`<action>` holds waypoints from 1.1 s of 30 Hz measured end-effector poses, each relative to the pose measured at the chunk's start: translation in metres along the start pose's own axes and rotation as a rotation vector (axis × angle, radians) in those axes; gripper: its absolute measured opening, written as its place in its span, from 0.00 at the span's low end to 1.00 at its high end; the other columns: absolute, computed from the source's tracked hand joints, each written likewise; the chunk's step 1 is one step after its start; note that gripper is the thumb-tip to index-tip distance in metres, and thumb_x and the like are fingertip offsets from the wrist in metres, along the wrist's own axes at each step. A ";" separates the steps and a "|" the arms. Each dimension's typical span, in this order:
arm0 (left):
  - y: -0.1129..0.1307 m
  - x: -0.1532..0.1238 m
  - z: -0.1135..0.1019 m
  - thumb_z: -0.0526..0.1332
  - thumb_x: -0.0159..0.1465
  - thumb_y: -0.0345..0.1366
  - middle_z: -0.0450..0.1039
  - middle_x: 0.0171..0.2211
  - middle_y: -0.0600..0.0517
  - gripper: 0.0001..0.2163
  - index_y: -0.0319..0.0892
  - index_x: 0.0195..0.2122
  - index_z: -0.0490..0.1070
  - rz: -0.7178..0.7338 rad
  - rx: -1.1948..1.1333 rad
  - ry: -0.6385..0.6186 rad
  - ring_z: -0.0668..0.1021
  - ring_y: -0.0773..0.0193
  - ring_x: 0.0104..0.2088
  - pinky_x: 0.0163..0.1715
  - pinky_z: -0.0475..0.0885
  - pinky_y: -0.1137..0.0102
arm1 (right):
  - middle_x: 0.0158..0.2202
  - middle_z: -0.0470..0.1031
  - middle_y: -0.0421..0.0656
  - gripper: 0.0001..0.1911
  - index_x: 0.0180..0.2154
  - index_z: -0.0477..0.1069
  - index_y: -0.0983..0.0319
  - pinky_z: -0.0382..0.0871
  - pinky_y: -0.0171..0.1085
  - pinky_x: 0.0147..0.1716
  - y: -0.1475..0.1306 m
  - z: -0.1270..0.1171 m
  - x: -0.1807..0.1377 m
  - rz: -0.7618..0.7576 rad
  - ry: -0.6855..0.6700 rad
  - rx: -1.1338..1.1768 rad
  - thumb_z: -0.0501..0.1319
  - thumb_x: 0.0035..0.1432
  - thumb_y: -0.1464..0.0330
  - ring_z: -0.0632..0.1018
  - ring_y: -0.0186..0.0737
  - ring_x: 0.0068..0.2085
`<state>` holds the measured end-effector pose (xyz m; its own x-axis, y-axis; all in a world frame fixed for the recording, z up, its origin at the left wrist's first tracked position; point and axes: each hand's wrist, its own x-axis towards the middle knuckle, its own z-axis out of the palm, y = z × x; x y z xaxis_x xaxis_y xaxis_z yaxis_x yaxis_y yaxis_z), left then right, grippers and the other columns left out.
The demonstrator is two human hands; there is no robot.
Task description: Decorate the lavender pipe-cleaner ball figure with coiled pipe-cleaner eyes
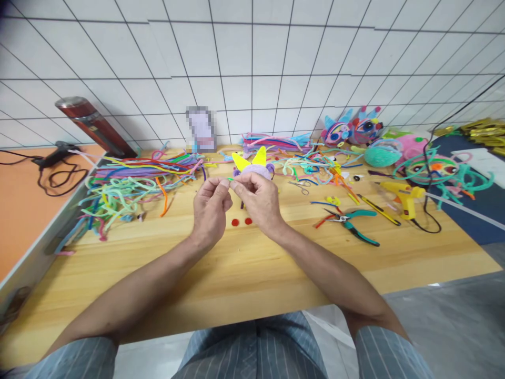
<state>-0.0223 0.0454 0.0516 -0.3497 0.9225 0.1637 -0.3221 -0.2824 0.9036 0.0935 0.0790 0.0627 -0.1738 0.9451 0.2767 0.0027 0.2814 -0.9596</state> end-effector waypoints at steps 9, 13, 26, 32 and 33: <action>0.010 0.020 -0.010 0.74 0.61 0.52 0.67 0.22 0.58 0.17 0.44 0.33 0.75 0.002 0.130 -0.215 0.65 0.70 0.22 0.24 0.61 0.72 | 0.30 0.77 0.40 0.10 0.33 0.74 0.58 0.68 0.38 0.34 -0.007 -0.017 0.010 -0.181 -0.017 -0.234 0.66 0.64 0.60 0.74 0.37 0.31; 0.019 0.030 -0.019 0.74 0.63 0.48 0.70 0.26 0.55 0.13 0.44 0.35 0.78 0.162 0.338 -0.293 0.65 0.69 0.24 0.25 0.59 0.71 | 0.31 0.77 0.40 0.07 0.32 0.75 0.58 0.67 0.39 0.36 -0.016 -0.028 0.017 -0.299 -0.055 -0.396 0.65 0.64 0.67 0.74 0.38 0.33; 0.017 0.019 -0.009 0.71 0.63 0.41 0.68 0.27 0.56 0.10 0.43 0.32 0.74 0.052 0.133 -0.166 0.64 0.71 0.23 0.23 0.61 0.73 | 0.30 0.78 0.40 0.07 0.31 0.78 0.59 0.67 0.39 0.36 -0.015 -0.020 0.011 -0.273 -0.054 -0.355 0.66 0.64 0.68 0.74 0.38 0.33; 0.004 0.010 -0.004 0.72 0.62 0.43 0.64 0.23 0.60 0.12 0.43 0.33 0.73 -0.006 -0.009 -0.072 0.60 0.74 0.20 0.20 0.58 0.76 | 0.27 0.74 0.39 0.09 0.29 0.75 0.59 0.65 0.38 0.32 -0.005 -0.009 0.007 -0.260 -0.031 -0.296 0.64 0.63 0.66 0.72 0.36 0.30; 0.003 0.009 -0.003 0.73 0.61 0.43 0.64 0.22 0.60 0.12 0.43 0.33 0.73 -0.012 -0.029 -0.065 0.60 0.74 0.20 0.19 0.57 0.76 | 0.27 0.74 0.39 0.09 0.29 0.74 0.59 0.65 0.38 0.32 -0.004 -0.008 0.007 -0.255 -0.034 -0.300 0.64 0.63 0.66 0.71 0.36 0.30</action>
<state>-0.0293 0.0524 0.0545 -0.2883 0.9407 0.1788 -0.3519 -0.2778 0.8939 0.1006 0.0859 0.0691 -0.2388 0.8340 0.4974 0.2416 0.5472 -0.8014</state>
